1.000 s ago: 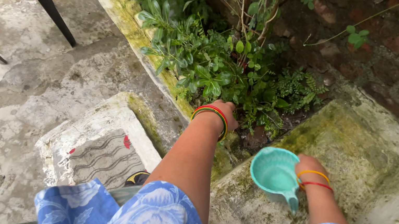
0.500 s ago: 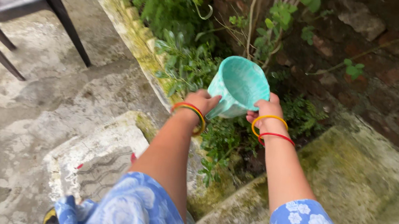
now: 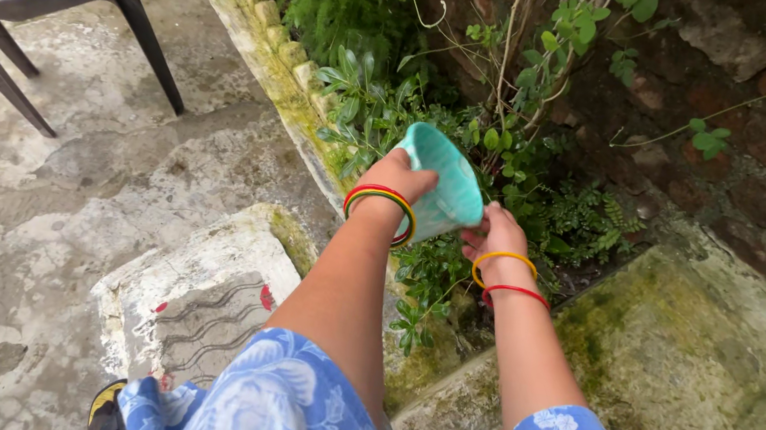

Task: The person waters various potted and ground-planted greenery by hand and using a plastic mug filled from a bucket.

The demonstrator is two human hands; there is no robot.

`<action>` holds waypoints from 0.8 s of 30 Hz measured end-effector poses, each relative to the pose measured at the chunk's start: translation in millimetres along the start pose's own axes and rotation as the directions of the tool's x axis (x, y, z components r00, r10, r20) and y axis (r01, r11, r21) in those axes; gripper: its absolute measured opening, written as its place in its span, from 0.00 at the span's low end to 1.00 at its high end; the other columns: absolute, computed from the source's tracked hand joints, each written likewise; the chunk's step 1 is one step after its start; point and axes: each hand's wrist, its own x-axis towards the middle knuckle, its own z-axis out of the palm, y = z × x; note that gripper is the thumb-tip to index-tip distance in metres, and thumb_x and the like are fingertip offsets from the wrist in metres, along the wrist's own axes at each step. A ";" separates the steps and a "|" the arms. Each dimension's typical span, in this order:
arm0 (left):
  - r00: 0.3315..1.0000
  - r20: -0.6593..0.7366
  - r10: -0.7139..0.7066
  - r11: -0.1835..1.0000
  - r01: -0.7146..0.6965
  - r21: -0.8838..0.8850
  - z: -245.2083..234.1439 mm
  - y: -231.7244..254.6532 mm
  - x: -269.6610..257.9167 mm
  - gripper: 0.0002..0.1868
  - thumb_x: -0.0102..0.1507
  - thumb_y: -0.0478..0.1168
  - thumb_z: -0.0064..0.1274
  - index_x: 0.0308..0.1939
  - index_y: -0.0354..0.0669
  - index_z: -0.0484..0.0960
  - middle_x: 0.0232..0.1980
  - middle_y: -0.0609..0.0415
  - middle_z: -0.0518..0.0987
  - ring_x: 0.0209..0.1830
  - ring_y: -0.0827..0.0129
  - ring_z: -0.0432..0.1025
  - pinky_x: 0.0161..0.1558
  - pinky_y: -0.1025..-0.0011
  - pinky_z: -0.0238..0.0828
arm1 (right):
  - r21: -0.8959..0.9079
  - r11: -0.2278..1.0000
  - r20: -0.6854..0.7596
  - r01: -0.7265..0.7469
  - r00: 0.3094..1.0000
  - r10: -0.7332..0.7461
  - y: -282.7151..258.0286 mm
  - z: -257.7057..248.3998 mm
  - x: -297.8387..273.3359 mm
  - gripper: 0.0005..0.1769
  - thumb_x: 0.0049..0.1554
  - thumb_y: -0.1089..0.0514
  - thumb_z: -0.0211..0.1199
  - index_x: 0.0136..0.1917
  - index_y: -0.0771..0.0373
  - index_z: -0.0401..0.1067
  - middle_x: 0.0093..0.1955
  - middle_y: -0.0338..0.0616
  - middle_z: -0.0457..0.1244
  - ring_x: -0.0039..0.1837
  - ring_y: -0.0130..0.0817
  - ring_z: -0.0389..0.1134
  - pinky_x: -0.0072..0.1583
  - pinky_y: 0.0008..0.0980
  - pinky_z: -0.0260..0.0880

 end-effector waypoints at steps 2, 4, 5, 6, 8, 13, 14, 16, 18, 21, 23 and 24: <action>0.996 0.057 0.062 0.994 -0.067 0.090 -5.4 9.2 -11.8 0.35 0.49 0.55 0.58 0.58 0.44 0.80 0.55 0.43 0.83 0.55 0.55 0.79 0.59 0.63 0.73 | 0.194 0.975 0.063 -0.104 0.994 0.094 12.1 -16.2 16.3 0.16 0.68 0.44 0.49 0.55 0.57 0.68 0.45 0.41 0.66 0.43 0.36 0.66 0.45 0.40 0.65; 0.985 0.116 0.125 0.966 -0.147 0.211 -8.6 17.4 -26.1 0.30 0.51 0.56 0.57 0.54 0.47 0.82 0.54 0.46 0.83 0.55 0.55 0.79 0.57 0.62 0.73 | 0.340 0.918 0.081 -0.204 0.979 0.188 15.1 -20.2 20.3 0.16 0.68 0.46 0.47 0.55 0.59 0.69 0.47 0.42 0.68 0.45 0.37 0.68 0.48 0.41 0.69; 0.977 0.147 0.153 0.945 -0.189 0.269 -9.3 21.3 -32.3 0.28 0.51 0.57 0.57 0.52 0.49 0.83 0.54 0.47 0.83 0.55 0.55 0.79 0.56 0.61 0.73 | 0.393 0.886 0.063 -0.247 0.968 0.242 13.0 -16.8 16.7 0.17 0.68 0.48 0.45 0.55 0.60 0.69 0.49 0.43 0.69 0.48 0.38 0.70 0.50 0.42 0.72; 0.974 0.149 0.170 0.929 -0.209 0.305 -9.1 25.3 -36.9 0.28 0.51 0.57 0.57 0.52 0.50 0.82 0.54 0.48 0.83 0.55 0.55 0.78 0.57 0.59 0.70 | 0.444 0.849 0.048 -0.286 0.954 0.297 9.2 -12.7 9.7 0.18 0.67 0.50 0.42 0.54 0.61 0.70 0.50 0.44 0.70 0.50 0.39 0.72 0.52 0.44 0.76; 0.967 0.154 0.204 0.893 -0.248 0.376 -5.3 31.4 -41.4 0.27 0.51 0.57 0.58 0.51 0.53 0.81 0.54 0.50 0.83 0.57 0.55 0.76 0.59 0.54 0.65 | 0.349 0.888 0.053 -0.298 0.953 0.299 1.6 -4.6 -8.2 0.15 0.66 0.53 0.46 0.52 0.61 0.71 0.49 0.45 0.70 0.48 0.38 0.73 0.50 0.42 0.77; 0.978 0.107 0.178 0.941 -0.201 0.273 25.3 32.0 -24.7 0.28 0.54 0.57 0.55 0.54 0.49 0.81 0.56 0.43 0.81 0.57 0.50 0.76 0.58 0.57 0.71 | 0.343 0.909 0.022 -0.236 0.970 0.243 5.0 -12.1 -19.1 0.11 0.66 0.55 0.49 0.56 0.60 0.69 0.54 0.45 0.66 0.53 0.39 0.69 0.54 0.41 0.72; 0.985 0.076 0.152 0.963 -0.165 0.212 32.3 30.1 -17.3 0.29 0.55 0.57 0.55 0.55 0.47 0.81 0.56 0.40 0.81 0.57 0.49 0.76 0.59 0.57 0.71 | 0.394 0.887 0.041 -0.242 0.969 0.246 11.2 -20.4 -16.1 0.12 0.67 0.55 0.48 0.57 0.61 0.69 0.57 0.46 0.65 0.56 0.40 0.68 0.56 0.42 0.71; 0.996 0.015 0.085 0.996 -0.084 -0.012 42.5 26.5 -2.7 0.31 0.54 0.56 0.56 0.55 0.41 0.80 0.55 0.39 0.82 0.55 0.50 0.78 0.59 0.58 0.73 | 0.501 0.839 0.067 -0.215 0.976 0.209 15.9 -39.0 -9.4 0.14 0.67 0.56 0.47 0.61 0.63 0.67 0.61 0.49 0.64 0.61 0.43 0.66 0.61 0.44 0.68; 1.000 -0.024 0.019 0.986 -0.023 -0.168 48.5 24.1 5.4 0.32 0.53 0.54 0.57 0.55 0.37 0.79 0.54 0.38 0.82 0.54 0.50 0.79 0.58 0.57 0.73 | 0.623 0.770 0.104 -0.139 0.990 0.095 1.1 -53.4 -5.1 0.16 0.67 0.57 0.47 0.64 0.65 0.66 0.66 0.51 0.62 0.65 0.45 0.64 0.66 0.46 0.66; 0.997 -0.052 -0.054 0.974 0.041 -0.221 51.4 21.6 5.9 0.31 0.53 0.54 0.58 0.53 0.36 0.80 0.54 0.38 0.82 0.54 0.49 0.77 0.57 0.57 0.72 | 0.819 0.572 0.277 -0.044 0.903 -0.327 -63.0 -69.0 -4.8 0.19 0.68 0.59 0.46 0.69 0.67 0.64 0.73 0.54 0.59 0.73 0.49 0.62 0.74 0.49 0.63; 0.995 -0.063 -0.076 0.985 0.065 -0.161 47.8 22.4 5.9 0.30 0.54 0.54 0.58 0.53 0.37 0.81 0.54 0.38 0.81 0.55 0.49 0.77 0.58 0.57 0.71 | 0.813 0.581 0.322 0.033 0.806 -0.497 -125.7 -77.7 -2.3 0.21 0.68 0.60 0.45 0.72 0.69 0.63 0.77 0.56 0.58 0.78 0.52 0.60 0.79 0.51 0.61; 0.994 -0.053 -0.091 0.979 0.080 -0.187 45.7 22.0 4.0 0.30 0.54 0.53 0.58 0.53 0.36 0.80 0.54 0.38 0.82 0.54 0.49 0.77 0.57 0.57 0.72 | 0.694 0.693 0.243 0.197 0.841 -0.483 -152.0 -83.9 -2.7 0.20 0.68 0.60 0.47 0.71 0.66 0.63 0.76 0.53 0.58 0.78 0.50 0.59 0.78 0.50 0.60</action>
